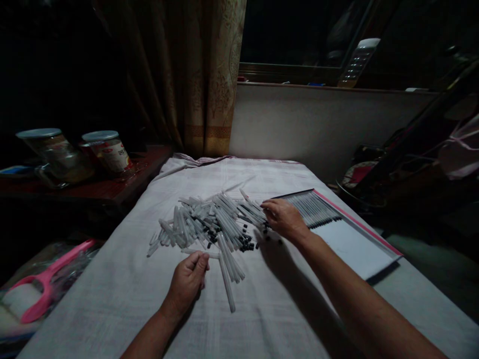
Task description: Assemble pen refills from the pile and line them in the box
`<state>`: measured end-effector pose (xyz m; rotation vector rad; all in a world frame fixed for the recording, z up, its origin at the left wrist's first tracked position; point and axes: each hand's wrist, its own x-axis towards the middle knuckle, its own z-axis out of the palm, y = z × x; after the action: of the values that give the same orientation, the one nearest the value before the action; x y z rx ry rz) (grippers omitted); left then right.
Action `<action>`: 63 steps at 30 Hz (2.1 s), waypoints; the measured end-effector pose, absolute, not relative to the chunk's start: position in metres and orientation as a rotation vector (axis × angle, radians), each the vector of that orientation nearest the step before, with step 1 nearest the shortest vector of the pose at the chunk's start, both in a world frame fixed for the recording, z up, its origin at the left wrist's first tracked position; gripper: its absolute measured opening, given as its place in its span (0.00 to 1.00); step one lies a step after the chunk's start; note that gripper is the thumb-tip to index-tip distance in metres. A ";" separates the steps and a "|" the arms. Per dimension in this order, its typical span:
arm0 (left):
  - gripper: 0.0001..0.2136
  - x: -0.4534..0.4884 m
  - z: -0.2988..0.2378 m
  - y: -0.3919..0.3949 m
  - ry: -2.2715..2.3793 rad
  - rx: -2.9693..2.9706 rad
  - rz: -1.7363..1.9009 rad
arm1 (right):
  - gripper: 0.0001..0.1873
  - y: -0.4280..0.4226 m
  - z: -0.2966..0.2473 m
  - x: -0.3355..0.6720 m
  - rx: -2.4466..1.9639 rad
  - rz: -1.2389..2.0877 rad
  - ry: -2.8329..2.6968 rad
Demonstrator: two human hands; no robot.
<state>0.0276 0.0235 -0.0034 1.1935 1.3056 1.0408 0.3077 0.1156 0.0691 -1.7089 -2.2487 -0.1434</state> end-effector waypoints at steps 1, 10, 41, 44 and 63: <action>0.25 0.025 -0.004 0.025 1.321 1.228 1.078 | 0.14 0.107 0.064 0.290 -1.646 -0.081 -2.269; 0.13 -0.020 -0.005 0.053 1.736 1.566 1.450 | 0.13 0.036 0.002 0.214 -1.506 0.077 -2.095; 0.10 -0.014 0.000 0.061 2.256 2.312 0.897 | 0.13 -0.016 -0.007 0.225 -1.582 0.192 -2.011; 0.08 -0.016 0.002 0.059 2.243 2.271 0.962 | 0.13 -0.016 -0.007 0.225 -1.576 0.186 -2.007; 0.07 -0.033 -0.002 0.011 1.795 1.947 1.098 | 0.16 0.003 0.023 0.202 -1.673 0.027 -2.103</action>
<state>-0.0333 0.0108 -0.0023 1.9468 1.7954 1.0977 0.2019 0.0030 0.0227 -1.6732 -2.1030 0.0273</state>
